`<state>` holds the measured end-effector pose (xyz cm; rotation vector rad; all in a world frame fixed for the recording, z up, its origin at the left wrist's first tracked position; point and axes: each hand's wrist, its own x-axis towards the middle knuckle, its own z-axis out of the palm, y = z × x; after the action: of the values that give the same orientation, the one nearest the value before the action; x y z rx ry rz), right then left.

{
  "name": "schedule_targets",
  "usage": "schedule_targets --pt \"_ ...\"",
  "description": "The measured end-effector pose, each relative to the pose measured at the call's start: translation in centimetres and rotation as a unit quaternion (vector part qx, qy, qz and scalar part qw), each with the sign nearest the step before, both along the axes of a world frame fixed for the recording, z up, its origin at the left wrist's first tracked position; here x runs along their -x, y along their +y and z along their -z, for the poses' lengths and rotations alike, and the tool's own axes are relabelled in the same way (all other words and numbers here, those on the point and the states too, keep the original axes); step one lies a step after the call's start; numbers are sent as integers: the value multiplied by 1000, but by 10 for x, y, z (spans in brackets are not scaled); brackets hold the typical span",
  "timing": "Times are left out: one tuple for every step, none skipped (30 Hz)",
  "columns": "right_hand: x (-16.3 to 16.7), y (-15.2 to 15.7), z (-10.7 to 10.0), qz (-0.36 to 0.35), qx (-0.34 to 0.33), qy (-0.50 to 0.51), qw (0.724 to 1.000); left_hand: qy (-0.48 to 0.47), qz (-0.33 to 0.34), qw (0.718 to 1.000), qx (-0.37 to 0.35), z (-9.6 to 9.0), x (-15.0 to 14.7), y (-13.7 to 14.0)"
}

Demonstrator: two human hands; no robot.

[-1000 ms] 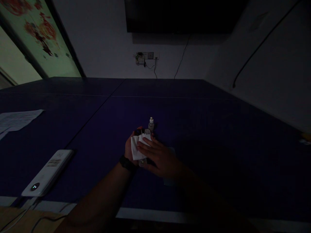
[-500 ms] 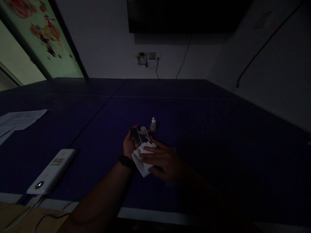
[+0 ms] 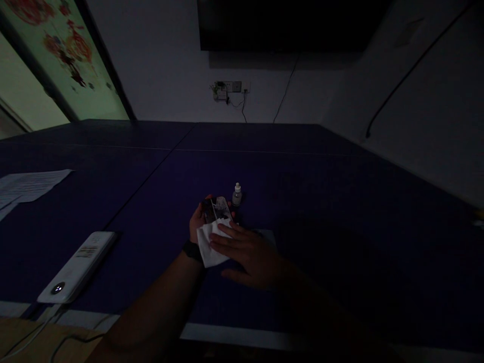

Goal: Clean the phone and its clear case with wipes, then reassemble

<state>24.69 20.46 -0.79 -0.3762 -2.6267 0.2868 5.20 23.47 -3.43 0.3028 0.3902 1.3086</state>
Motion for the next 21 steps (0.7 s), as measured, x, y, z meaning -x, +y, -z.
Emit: schedule_targets --pt "0 0 0 -19 5 -2 1000 6 -3 1000 -3 -1 0 0" --pt "0 1 0 -33 8 1 999 12 -10 1000 -3 -1 -1 0" --pt "-1 2 0 -40 8 9 999 17 -17 1000 2 -3 -1 0" --pt "-3 3 0 -39 5 20 999 21 -24 999 8 -5 -2 0" --pt "-4 3 1 -29 -1 32 999 22 -30 999 15 -6 -3 -1" --pt "-4 3 1 -15 -8 38 999 21 -31 999 20 -8 -3 -1" --pt "-4 3 0 -3 -14 39 999 19 -26 999 24 -10 -3 -2" --pt "-3 1 0 5 -16 33 999 16 -20 999 25 -11 -3 -2" --pt "-2 0 0 4 -15 22 1000 12 -14 1000 23 -11 -2 -3" --pt "0 -2 -1 -7 -12 10 1000 10 -11 1000 20 -11 -1 -3" --pt "2 -3 -2 -25 -8 1 1000 9 -8 1000 20 -11 0 -3" --pt "2 -3 -3 -42 -5 -3 999 9 -8 1000 21 -10 0 -3" --pt "3 -3 -3 -53 -2 -5 999 9 -14 1000 21 -9 1 -2" --pt "2 -3 -4 -55 0 -4 998 9 -19 1000 22 -8 1 -2" --pt "2 -2 -4 -52 0 -2 999 8 -22 1000 21 -7 2 -1" --pt "1 -1 -4 -45 -2 0 999 7 -24 1000 18 -7 2 -1" --pt "1 -1 -4 -39 -6 3 999 5 -24 1000 14 -6 3 0" --pt "1 -1 -3 -36 -12 5 999 3 -22 1000 11 -6 3 0" --pt "2 -2 -3 -37 -19 9 999 1 -17 1000 13 -7 4 0" --pt "3 -3 -3 -41 -26 14 999 1 -11 1000 18 -7 5 1" --pt "3 -4 -3 -44 -31 21 998 1 -7 1000 22 -8 5 1"
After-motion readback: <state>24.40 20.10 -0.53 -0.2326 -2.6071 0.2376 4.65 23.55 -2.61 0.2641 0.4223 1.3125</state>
